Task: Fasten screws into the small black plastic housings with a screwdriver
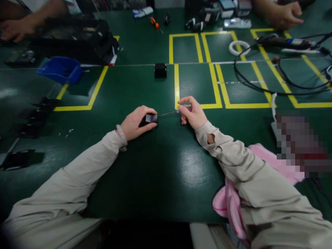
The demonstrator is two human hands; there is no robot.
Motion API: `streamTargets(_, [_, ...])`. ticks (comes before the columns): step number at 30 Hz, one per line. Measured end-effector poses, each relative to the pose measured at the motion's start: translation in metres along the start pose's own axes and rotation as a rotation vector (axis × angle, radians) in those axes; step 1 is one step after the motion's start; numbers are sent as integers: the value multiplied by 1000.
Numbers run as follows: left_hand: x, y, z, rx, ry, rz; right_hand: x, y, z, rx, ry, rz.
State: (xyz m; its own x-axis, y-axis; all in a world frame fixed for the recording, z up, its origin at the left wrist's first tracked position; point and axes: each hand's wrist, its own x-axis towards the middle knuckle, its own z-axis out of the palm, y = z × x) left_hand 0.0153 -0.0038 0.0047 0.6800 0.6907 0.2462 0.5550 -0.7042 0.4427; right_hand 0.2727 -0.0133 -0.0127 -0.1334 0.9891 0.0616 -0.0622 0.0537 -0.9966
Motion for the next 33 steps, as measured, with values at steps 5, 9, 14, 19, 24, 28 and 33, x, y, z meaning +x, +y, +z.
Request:
streamTargets(5, [0,0,0,-1,-5,-2,-1,-2,0,-11,-2,-8])
streamTargets(9, [0,0,0,-5,-4,1,-1,-3,0,-19,-17,-7])
streamTargets(14, [0,0,-1,-2,-5,-4,-2,-3,1,-16,14,-22])
streamTargets(19, [0,0,0,3,3,13,-2,-4,2,-4,-10,-16])
streamTargets(24, [1,0,-1,2,-8,-2,-2,-4,2,-25,4,-15])
streamTargets(28, [1,0,-1,1,-9,2,-2,-3,0,-13,-15,-16])
streamTargets(33, [1,-2,0,14,-4,16,-1,-2,0,-9,-21,-25])
